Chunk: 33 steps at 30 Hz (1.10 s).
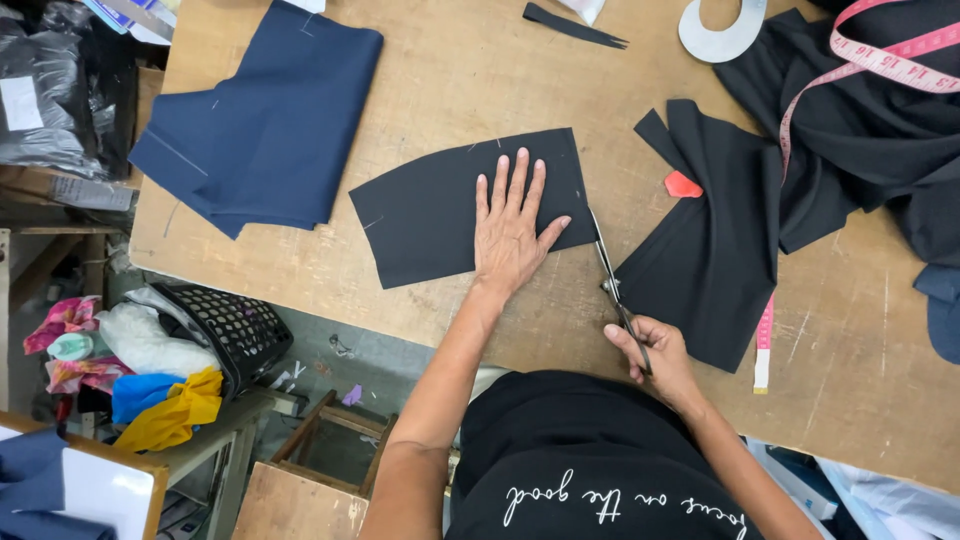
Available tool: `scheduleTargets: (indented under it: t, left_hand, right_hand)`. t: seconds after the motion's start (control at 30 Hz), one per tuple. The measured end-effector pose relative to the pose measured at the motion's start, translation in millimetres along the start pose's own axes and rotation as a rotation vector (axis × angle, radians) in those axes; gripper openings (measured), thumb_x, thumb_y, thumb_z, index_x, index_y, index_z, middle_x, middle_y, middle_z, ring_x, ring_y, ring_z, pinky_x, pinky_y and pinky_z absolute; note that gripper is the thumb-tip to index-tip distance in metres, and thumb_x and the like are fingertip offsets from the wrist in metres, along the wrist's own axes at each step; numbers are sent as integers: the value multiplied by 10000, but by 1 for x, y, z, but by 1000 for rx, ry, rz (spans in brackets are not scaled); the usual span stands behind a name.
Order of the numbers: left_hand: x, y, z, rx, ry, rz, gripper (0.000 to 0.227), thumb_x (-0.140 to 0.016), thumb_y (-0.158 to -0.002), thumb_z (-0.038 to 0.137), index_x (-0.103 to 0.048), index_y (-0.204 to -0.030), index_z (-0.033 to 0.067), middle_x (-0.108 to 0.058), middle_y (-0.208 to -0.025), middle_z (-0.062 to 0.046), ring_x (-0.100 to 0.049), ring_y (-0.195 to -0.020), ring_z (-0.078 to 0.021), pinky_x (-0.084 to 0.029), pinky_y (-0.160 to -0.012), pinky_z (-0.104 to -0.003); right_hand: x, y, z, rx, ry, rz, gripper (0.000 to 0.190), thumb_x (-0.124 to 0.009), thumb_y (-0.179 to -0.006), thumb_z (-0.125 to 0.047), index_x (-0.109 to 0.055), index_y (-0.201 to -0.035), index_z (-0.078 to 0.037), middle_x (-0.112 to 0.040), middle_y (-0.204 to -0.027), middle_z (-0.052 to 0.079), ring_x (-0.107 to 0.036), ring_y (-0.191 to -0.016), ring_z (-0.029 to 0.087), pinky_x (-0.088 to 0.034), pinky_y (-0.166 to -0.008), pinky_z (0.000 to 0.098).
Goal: The person aligns a piece of dark blue fabric over a black pattern on a wooden table and cuts the fabric using shears. They then use a curved ruler and chalk to mark a curved line on the fabric before cutting along the marked line. Finally, the person gathers the cut fabric pieces and places them on a nearby sewing machine.
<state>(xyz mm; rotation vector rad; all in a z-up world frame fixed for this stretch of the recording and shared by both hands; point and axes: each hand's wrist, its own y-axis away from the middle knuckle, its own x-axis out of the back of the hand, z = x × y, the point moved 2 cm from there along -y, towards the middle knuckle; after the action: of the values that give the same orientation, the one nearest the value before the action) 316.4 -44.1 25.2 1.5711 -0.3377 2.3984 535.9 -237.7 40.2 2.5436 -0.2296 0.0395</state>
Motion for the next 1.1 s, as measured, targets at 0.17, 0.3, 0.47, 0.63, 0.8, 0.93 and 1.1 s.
scheduleTargets:
  t: [0.17, 0.3, 0.47, 0.63, 0.8, 0.93, 1.1]
  left_hand:
    - [2, 1, 1, 8, -5, -16, 864, -479, -1100, 704, -236, -1769, 214, -95, -1856, -84, -30, -1713, -332, 17, -1378, -596]
    - [1, 0, 1, 8, -9, -12, 866, -482, -1099, 707, -238, -1767, 213, -100, -1854, -88, -34, -1712, -333, 20, -1376, -599]
    - [4, 0, 2, 16, -9, -34, 865, -471, -1099, 708, -235, -1767, 210, -87, -1855, -88, -28, -1712, -331, 18, -1377, -597]
    - [5, 0, 2, 9, -2, -38, 873, -473, -1095, 708, -230, -1766, 205, -89, -1854, -95, -36, -1713, -338, 14, -1377, -606]
    - [3, -1, 1, 3, -14, -20, 860, -465, -1103, 695, -227, -1769, 205, -101, -1854, -100, -43, -1713, -342, 9, -1373, -605]
    - [4, 1, 2, 1, -3, -8, 850, -463, -1106, 687, -233, -1767, 205, -104, -1853, -100, -42, -1713, -342, 6, -1376, -607]
    - [2, 1, 1, -1, -1, 2, 839, -455, -1113, 682, -233, -1768, 206, -104, -1854, -100, -42, -1713, -343, 11, -1374, -608]
  right_hand:
    - [-4, 4, -8, -36, 96, 49, 464, -887, -891, -207, -579, -601, -16, -497, -361, 140, -491, -277, 157, -343, -301, 205]
    - [-5, 5, -17, -60, 174, 54, 484, -897, -876, -195, -561, -581, -10, -479, -334, 166, -459, -246, 169, -312, -279, 208]
    - [-1, 1, -12, -92, 195, 35, 488, -896, -880, -207, -563, -574, -22, -494, -333, 180, -476, -248, 183, -339, -279, 222]
    - [4, -13, -2, -86, 140, 18, 526, -868, -930, -290, -579, -570, -39, -508, -346, 157, -514, -265, 178, -370, -289, 218]
    - [-1, -18, -15, -80, 133, -6, 521, -849, -951, -305, -586, -590, -38, -515, -364, 144, -531, -292, 174, -392, -313, 222]
    - [-1, -18, -13, -81, 144, -21, 525, -847, -954, -323, -594, -594, -37, -518, -371, 139, -537, -305, 171, -395, -326, 219]
    - [-7, -24, -21, -72, 180, -16, 515, -862, -938, -317, -590, -609, -29, -517, -377, 151, -522, -312, 173, -388, -325, 224]
